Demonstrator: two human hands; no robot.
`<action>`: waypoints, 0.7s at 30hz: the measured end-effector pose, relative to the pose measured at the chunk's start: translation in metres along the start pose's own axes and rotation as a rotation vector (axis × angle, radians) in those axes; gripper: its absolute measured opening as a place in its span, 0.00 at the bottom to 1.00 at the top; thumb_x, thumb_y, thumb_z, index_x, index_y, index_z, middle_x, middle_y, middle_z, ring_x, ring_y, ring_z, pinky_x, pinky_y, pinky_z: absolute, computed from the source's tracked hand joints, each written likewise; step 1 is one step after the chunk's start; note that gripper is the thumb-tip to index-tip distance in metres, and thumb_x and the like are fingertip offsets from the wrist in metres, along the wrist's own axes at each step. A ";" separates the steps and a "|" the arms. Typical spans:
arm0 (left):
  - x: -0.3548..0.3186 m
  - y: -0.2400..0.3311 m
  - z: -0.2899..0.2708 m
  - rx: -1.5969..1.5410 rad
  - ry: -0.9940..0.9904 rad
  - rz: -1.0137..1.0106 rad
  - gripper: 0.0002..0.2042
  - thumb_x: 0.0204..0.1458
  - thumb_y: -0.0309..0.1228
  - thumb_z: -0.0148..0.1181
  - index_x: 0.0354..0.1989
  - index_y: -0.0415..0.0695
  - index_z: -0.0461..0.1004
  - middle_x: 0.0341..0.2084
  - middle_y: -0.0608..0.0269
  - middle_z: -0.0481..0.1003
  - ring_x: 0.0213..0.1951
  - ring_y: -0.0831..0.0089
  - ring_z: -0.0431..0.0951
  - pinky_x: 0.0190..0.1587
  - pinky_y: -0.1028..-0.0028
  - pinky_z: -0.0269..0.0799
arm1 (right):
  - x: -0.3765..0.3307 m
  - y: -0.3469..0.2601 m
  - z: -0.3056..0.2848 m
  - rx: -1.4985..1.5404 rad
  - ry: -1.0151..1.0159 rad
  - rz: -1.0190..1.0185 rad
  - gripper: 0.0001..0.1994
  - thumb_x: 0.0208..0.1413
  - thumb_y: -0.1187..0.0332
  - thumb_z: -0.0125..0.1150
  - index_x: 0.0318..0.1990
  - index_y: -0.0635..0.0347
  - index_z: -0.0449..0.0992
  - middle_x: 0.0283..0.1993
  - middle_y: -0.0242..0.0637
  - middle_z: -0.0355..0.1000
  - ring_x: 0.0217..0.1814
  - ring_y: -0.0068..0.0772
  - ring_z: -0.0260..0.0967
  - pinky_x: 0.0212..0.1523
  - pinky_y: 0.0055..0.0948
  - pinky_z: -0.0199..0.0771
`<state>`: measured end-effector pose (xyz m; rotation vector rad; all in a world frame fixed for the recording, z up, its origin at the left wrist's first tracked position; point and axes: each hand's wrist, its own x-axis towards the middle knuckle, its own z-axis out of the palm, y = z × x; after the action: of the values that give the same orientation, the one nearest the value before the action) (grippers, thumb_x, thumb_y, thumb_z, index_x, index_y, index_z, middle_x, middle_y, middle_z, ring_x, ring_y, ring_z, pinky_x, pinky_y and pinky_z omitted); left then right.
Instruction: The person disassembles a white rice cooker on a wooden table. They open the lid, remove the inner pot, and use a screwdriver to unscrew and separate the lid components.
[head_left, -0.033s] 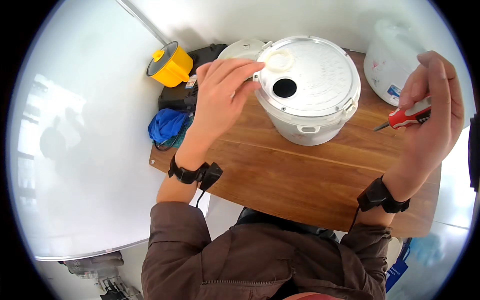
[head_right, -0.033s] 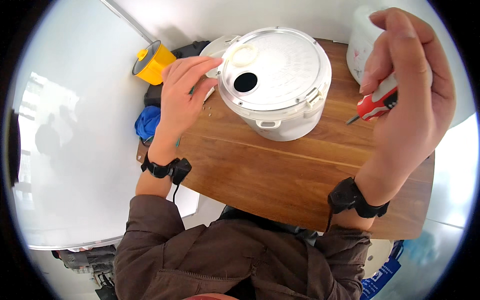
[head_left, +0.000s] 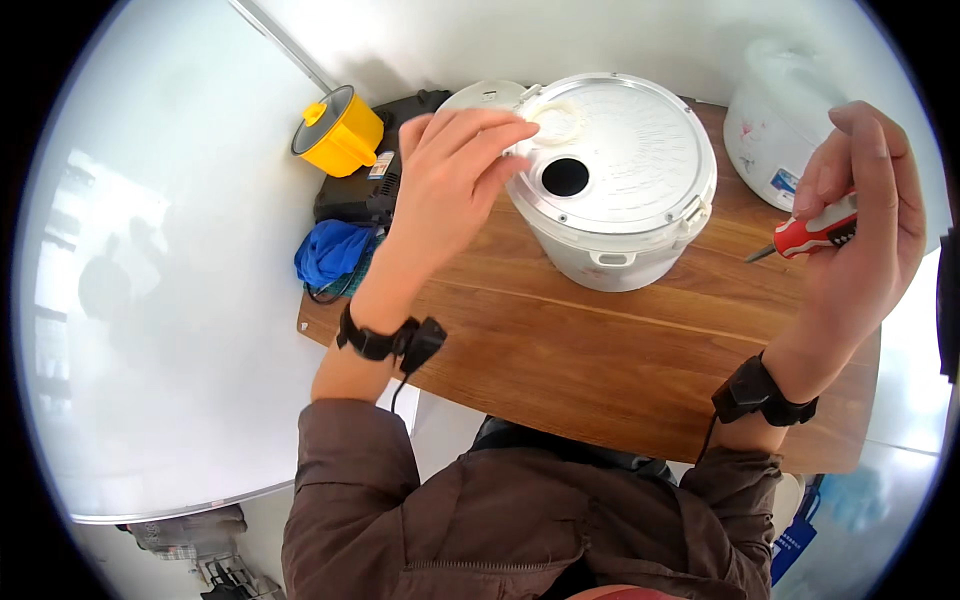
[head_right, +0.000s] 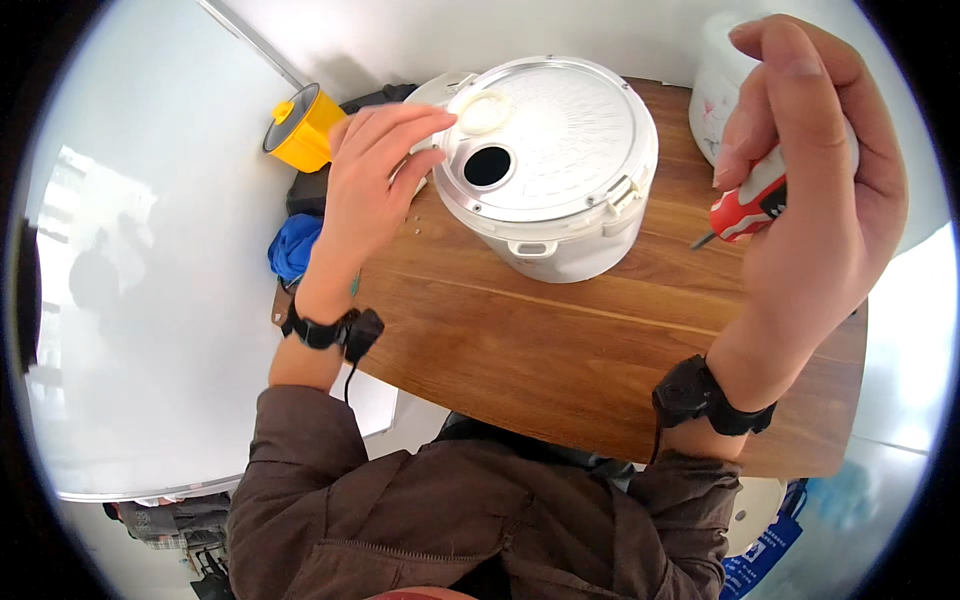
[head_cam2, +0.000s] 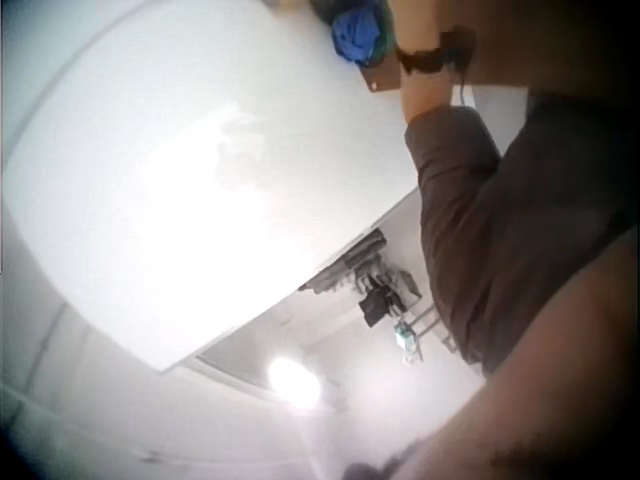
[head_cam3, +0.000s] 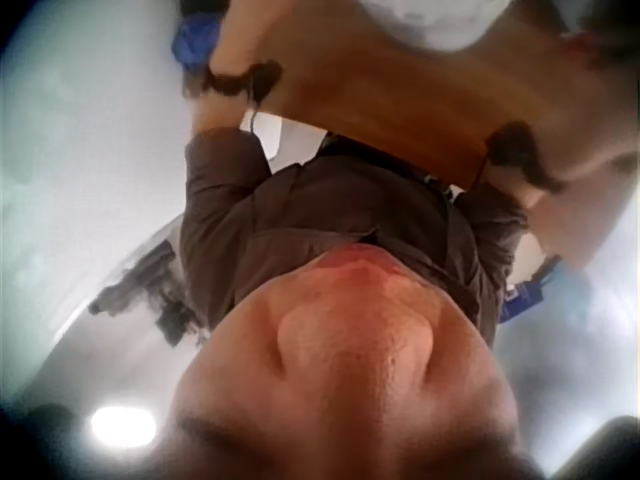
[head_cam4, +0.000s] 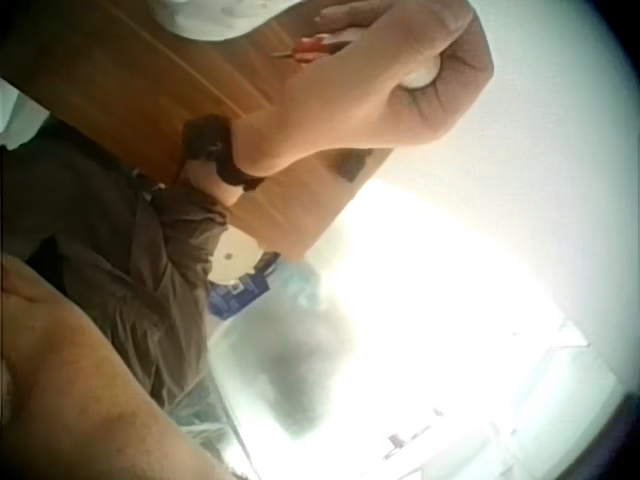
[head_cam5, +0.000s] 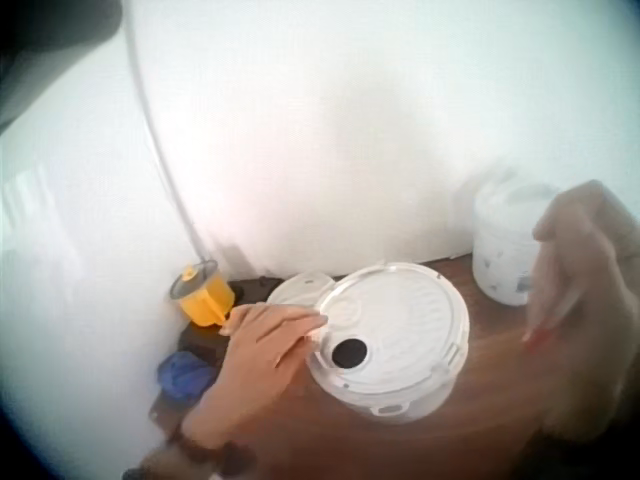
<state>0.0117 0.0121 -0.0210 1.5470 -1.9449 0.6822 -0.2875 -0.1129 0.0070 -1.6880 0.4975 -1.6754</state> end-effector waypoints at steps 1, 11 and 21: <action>0.007 -0.004 0.004 0.038 -0.045 0.008 0.09 0.54 0.27 0.67 0.43 0.49 0.83 0.41 0.70 0.80 0.46 0.67 0.77 0.53 0.68 0.63 | 0.000 -0.001 -0.001 -0.005 -0.007 -0.016 0.13 0.70 0.68 0.52 0.47 0.68 0.81 0.23 0.28 0.64 0.22 0.18 0.62 0.23 0.19 0.57; 0.049 -0.027 0.004 -0.061 -0.348 0.263 0.04 0.53 0.24 0.66 0.36 0.42 0.78 0.33 0.63 0.75 0.41 0.62 0.74 0.45 0.67 0.70 | -0.001 -0.009 -0.001 -0.047 0.027 -0.036 0.13 0.69 0.67 0.54 0.46 0.69 0.81 0.23 0.30 0.64 0.22 0.18 0.62 0.23 0.19 0.57; -0.093 -0.110 -0.021 0.161 -0.149 -0.301 0.04 0.55 0.24 0.64 0.36 0.41 0.76 0.34 0.58 0.75 0.40 0.60 0.77 0.44 0.66 0.74 | 0.008 -0.055 0.034 -0.162 0.192 0.109 0.17 0.69 0.58 0.55 0.42 0.69 0.73 0.15 0.29 0.67 0.09 0.17 0.60 0.09 0.11 0.55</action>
<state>0.1381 0.0687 -0.0661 1.9887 -1.7395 0.6211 -0.2650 -0.0737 0.0543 -1.5875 0.8221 -1.7659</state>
